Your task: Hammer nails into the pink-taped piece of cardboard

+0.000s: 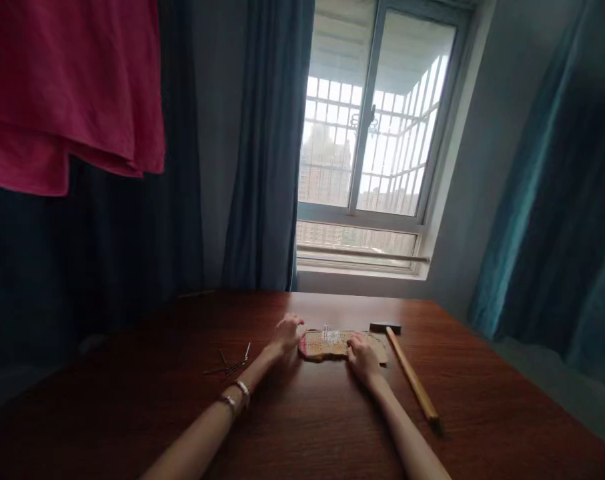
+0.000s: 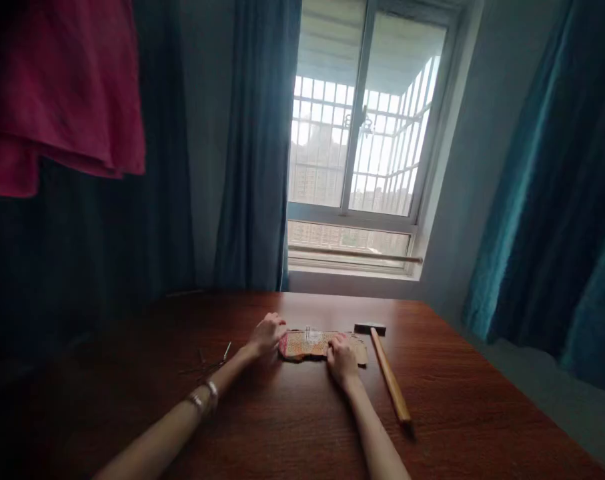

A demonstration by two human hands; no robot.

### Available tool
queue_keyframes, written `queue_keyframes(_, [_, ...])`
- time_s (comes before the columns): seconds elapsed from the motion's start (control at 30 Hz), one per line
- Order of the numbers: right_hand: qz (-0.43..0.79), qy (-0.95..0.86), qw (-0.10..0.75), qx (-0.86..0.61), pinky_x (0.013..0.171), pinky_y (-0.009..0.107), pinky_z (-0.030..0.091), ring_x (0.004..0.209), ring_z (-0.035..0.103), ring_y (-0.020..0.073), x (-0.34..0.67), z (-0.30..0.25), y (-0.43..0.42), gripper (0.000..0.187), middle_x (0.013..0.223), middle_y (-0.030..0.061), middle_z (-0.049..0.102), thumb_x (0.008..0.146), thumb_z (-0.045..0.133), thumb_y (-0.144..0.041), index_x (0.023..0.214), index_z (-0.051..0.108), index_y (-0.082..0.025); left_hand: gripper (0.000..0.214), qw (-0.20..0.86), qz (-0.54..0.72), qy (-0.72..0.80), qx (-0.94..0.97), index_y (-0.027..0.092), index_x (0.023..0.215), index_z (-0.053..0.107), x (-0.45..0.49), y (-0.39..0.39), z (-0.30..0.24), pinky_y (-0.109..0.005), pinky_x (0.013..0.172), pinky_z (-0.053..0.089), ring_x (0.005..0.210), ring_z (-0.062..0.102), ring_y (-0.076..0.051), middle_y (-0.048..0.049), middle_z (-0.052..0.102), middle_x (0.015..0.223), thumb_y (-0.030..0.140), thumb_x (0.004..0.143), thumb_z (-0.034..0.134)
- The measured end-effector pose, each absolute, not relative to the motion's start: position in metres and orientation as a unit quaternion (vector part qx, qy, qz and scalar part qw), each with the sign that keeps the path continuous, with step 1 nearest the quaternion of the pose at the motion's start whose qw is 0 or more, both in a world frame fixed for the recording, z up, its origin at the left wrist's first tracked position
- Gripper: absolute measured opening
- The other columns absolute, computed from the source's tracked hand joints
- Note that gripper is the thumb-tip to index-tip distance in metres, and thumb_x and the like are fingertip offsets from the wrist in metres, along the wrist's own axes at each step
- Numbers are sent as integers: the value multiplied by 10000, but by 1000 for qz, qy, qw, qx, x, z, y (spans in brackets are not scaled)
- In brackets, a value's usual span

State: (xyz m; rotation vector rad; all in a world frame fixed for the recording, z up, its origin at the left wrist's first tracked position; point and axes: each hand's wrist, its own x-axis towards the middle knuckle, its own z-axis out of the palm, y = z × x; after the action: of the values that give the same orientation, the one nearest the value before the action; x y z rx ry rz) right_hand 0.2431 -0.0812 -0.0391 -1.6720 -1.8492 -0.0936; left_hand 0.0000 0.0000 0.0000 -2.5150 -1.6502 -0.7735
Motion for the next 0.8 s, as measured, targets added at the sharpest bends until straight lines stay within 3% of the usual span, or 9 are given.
queue_keyframes(0.1, [-29,-697,310,-646,829,244,388,970,558,192,242,-36,-84,200,990,87,624,800,424,-130,840,613,-185,212,-15,-186,-606,-773,177,817,649,-44,8,15,-282,721,447,886,605,-210,-99,655,951,302,795,479])
queue_keyframes(0.27, [-16,-691,308,-654,824,249,389,955,569,192,241,-34,-86,197,978,86,631,806,425,-139,862,608,-188,194,-74,-58,-672,-735,170,782,649,-108,17,25,-311,670,460,850,631,-270,-119,681,914,300,645,604])
queue_keyframes(0.37, [-13,-688,307,-658,823,249,387,956,569,192,240,-33,-87,194,983,85,629,807,430,-146,870,607,-189,186,-133,-23,-690,-711,135,620,608,-129,18,23,-275,538,449,618,628,-227,-106,676,701,322,613,604])
queue_keyframes(0.47, [-13,-684,306,-663,822,250,386,962,564,195,240,-33,-86,191,986,86,628,801,437,-144,869,609,-189,264,-176,-18,-689,-702,130,494,524,-136,18,21,-252,430,405,436,541,-167,-77,610,529,356,605,602])
queue_keyframes(0.8, [-17,-683,308,-662,791,239,388,910,574,178,241,-36,-86,189,979,78,624,811,422,-155,872,598,-190,238,-235,-3,-680,-695,124,411,480,-137,17,9,-215,348,310,341,423,-109,-35,510,412,260,496,657])
